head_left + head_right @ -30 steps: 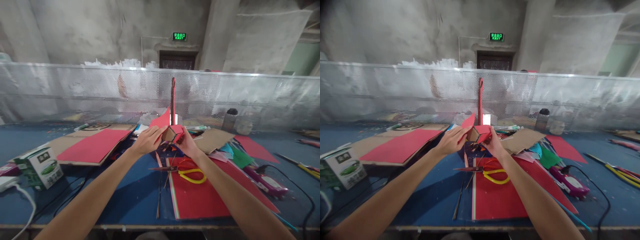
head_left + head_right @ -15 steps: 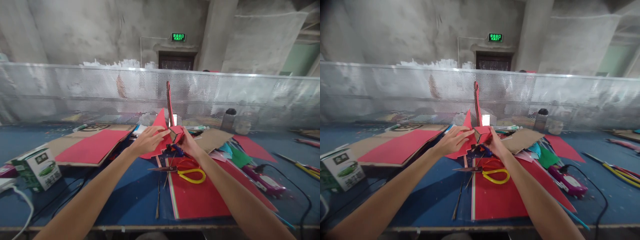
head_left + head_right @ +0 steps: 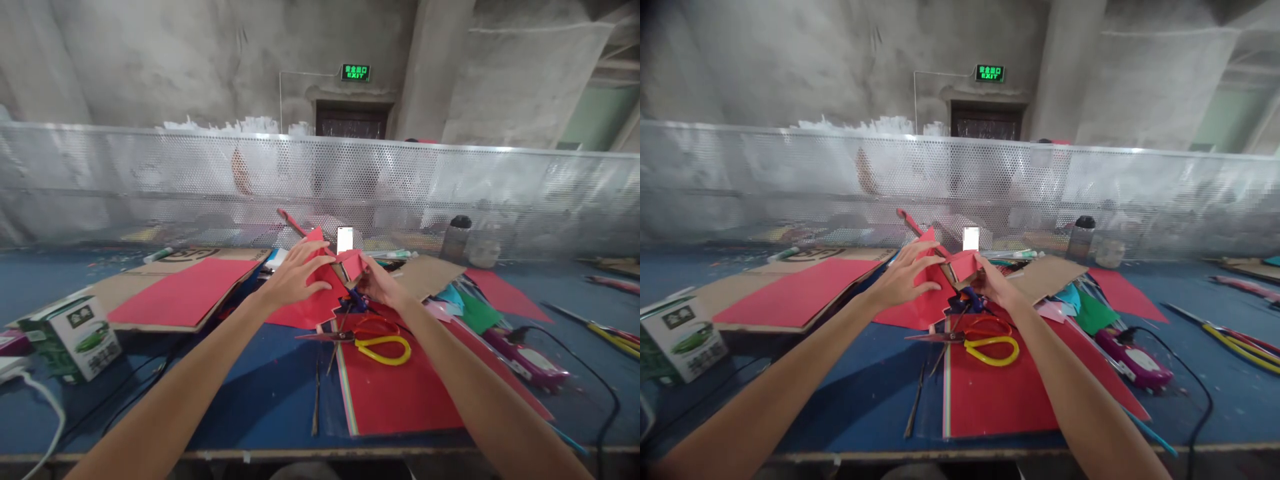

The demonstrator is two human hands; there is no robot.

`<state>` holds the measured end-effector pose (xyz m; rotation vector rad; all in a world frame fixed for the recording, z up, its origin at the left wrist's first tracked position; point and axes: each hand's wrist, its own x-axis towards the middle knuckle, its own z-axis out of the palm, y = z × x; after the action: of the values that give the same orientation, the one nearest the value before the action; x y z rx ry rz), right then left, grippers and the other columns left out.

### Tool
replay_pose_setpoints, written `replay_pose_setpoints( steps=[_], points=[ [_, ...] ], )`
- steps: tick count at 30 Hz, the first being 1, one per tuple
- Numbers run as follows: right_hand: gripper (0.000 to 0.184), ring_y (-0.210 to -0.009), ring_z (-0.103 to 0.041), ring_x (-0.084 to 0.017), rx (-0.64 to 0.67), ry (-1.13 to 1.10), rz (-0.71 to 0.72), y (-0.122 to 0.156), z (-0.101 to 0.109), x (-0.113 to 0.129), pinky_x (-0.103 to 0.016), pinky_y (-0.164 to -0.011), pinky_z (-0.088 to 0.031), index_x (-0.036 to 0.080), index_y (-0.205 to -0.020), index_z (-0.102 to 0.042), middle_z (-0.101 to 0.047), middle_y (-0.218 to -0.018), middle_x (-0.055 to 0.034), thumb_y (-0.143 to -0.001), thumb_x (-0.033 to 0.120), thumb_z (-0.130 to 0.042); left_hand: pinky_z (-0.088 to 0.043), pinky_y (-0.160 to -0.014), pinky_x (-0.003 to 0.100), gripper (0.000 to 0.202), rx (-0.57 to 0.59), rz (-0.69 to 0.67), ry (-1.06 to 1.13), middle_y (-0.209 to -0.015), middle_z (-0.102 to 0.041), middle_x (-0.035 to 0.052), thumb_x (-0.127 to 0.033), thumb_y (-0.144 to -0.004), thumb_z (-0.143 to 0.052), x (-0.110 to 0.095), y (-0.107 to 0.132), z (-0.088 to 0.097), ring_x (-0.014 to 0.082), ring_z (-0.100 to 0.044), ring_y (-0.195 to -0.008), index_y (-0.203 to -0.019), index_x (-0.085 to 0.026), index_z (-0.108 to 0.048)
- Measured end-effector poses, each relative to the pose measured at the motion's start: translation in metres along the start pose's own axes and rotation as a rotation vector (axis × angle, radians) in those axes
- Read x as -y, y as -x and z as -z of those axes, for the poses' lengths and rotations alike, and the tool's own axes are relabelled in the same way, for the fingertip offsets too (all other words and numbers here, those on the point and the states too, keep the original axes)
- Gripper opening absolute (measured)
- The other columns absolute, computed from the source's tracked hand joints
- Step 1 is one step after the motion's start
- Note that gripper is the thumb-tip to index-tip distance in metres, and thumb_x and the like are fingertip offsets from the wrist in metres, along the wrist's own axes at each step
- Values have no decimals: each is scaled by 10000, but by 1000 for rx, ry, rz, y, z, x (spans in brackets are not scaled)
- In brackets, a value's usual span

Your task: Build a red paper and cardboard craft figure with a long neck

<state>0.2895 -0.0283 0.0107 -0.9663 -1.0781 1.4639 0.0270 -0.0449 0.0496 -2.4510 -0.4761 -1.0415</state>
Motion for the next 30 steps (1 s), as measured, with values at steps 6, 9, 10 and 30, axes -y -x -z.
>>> replay_pose_setpoints(
  steps=[6,9,10,30],
  points=[
    [568,-749,-697,-193,36,-31,-29,6,1,4,-324,-759,-563,227,-1055,-671,-746,-850,-64,-959,720,-404,-340,-1206,541,452,60,-58,-2,-1515,-467,115,-387,-976,-639,-4,0,1,291,-418,-1432,-1400,-280,-526],
    [604,-810,-717,-214,7,-70,-23,8,4,7,-356,-808,-579,230,-1126,-673,-770,-911,-72,-935,749,-429,-362,-1201,517,466,112,-130,-2,-1542,-460,82,-303,-987,-627,-6,2,-1,268,-435,-1427,-1437,-327,-506],
    [577,-825,-722,-216,-6,-78,-25,8,5,7,-356,-810,-583,230,-1129,-674,-777,-928,-70,-942,727,-447,-369,-1199,510,491,127,-141,5,-1556,-452,69,-278,-993,-615,-6,3,-3,260,-436,-1429,-1460,-351,-484],
    [385,-769,-733,-195,10,-175,-11,10,-3,7,-302,-728,-584,203,-1070,-686,-784,-880,-42,-994,522,-484,-117,-1264,559,990,364,497,530,-1719,-64,76,-782,-910,-455,24,24,-19,327,-47,-1577,-1649,-318,11]
  ],
)
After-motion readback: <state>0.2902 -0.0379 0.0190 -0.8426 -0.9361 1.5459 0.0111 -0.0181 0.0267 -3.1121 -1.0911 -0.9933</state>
